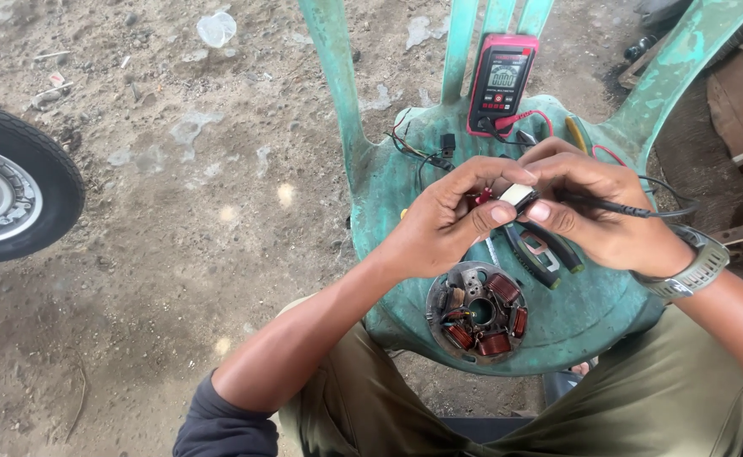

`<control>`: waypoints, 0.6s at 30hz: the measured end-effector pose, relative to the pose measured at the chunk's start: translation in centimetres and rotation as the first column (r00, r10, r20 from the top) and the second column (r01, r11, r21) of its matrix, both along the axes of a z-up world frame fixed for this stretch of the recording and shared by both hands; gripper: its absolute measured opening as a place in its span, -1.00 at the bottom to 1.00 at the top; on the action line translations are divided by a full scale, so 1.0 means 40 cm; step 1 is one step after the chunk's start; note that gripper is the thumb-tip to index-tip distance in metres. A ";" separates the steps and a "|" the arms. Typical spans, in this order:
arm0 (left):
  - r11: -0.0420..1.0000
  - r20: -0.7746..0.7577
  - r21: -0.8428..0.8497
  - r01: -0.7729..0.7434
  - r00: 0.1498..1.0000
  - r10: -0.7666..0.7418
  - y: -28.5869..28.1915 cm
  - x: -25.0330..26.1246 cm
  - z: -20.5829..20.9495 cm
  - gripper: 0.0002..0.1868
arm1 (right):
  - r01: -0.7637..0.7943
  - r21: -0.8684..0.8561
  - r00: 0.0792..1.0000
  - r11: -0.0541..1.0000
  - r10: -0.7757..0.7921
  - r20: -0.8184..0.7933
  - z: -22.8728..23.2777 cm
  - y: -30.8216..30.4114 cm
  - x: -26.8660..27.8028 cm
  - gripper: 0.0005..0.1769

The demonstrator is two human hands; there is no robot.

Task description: The person tests a small black electrical component and a white connector using a multimeter, checking for continuity. They then test the windings of a stator assembly by touching the probes to the copper coils and wires.

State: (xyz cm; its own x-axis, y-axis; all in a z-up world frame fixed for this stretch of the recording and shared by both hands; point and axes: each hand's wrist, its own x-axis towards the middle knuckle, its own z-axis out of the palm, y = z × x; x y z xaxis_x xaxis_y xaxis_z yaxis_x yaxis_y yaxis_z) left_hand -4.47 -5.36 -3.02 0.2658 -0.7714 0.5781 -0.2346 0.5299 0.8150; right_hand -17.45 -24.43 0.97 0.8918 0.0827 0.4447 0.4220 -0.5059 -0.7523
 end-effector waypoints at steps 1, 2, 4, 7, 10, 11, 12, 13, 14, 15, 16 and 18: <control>1.000 -0.001 -0.001 -0.002 1.000 0.002 -0.001 -0.002 -0.002 -0.70 | -0.002 -0.001 1.000 1.000 0.002 -0.001 -0.006 -0.006 0.001 -0.67; 0.999 -0.072 0.003 0.054 0.996 -0.053 -0.001 -0.003 -0.003 -0.69 | -0.005 0.010 1.000 1.000 0.006 -0.006 -0.012 -0.012 0.001 -0.66; 0.994 -0.139 0.000 0.110 0.984 -0.109 -0.001 -0.002 -0.001 -0.67 | -0.009 0.019 1.000 1.000 0.009 -0.008 -0.012 -0.017 0.001 -0.66; 0.990 -0.124 0.010 0.142 0.982 -0.140 0.003 0.005 0.001 -0.57 | 0.000 0.074 0.998 0.997 0.005 -0.057 -0.004 -0.013 0.001 -0.73; 0.994 -0.060 -0.008 0.106 0.993 -0.106 0.001 0.009 -0.003 -0.64 | -0.021 0.089 0.999 0.996 0.026 -0.047 -0.010 -0.019 -0.002 -0.68; 0.998 0.002 -0.019 0.062 0.998 -0.062 0.000 0.010 -0.002 -0.65 | -0.027 0.078 0.998 0.997 0.031 -0.049 -0.014 -0.023 -0.002 -0.67; 0.999 0.060 -0.030 0.016 0.998 -0.014 0.001 0.009 -0.003 -0.65 | -0.034 0.069 0.998 0.997 0.038 -0.053 -0.020 -0.024 -0.003 -0.66; 1.000 0.058 -0.028 0.013 0.998 -0.012 0.002 0.009 -0.007 -0.65 | -0.037 0.071 0.998 0.997 0.041 -0.056 -0.016 -0.020 -0.003 -0.66; 0.999 0.056 -0.037 0.025 0.998 -0.023 0.000 0.011 -0.008 -0.66 | -0.041 0.053 0.997 0.998 0.044 -0.060 -0.011 -0.019 -0.002 -0.67; 0.998 0.054 -0.046 0.037 0.998 -0.034 -0.003 0.012 -0.010 -0.66 | -0.046 0.034 0.997 0.998 0.048 -0.063 -0.005 -0.019 -0.001 -0.69; 0.998 0.054 -0.045 0.036 0.998 -0.034 0.001 0.011 -0.008 -0.66 | -0.046 0.035 0.997 0.998 0.048 -0.064 -0.003 -0.017 -0.003 -0.69; 0.999 0.080 -0.033 0.038 0.996 -0.036 0.005 0.010 -0.002 -0.65 | -0.047 0.037 0.996 0.998 0.050 -0.080 0.005 -0.016 -0.006 -0.69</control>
State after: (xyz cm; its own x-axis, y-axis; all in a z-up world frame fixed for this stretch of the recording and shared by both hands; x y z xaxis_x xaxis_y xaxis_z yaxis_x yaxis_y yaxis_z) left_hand -4.08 -5.18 -3.11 0.1894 -0.7592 0.6226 -0.2778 0.5668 0.7756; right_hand -17.70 -25.08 1.15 0.9202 0.1122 0.3751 0.3827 -0.4593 -0.8016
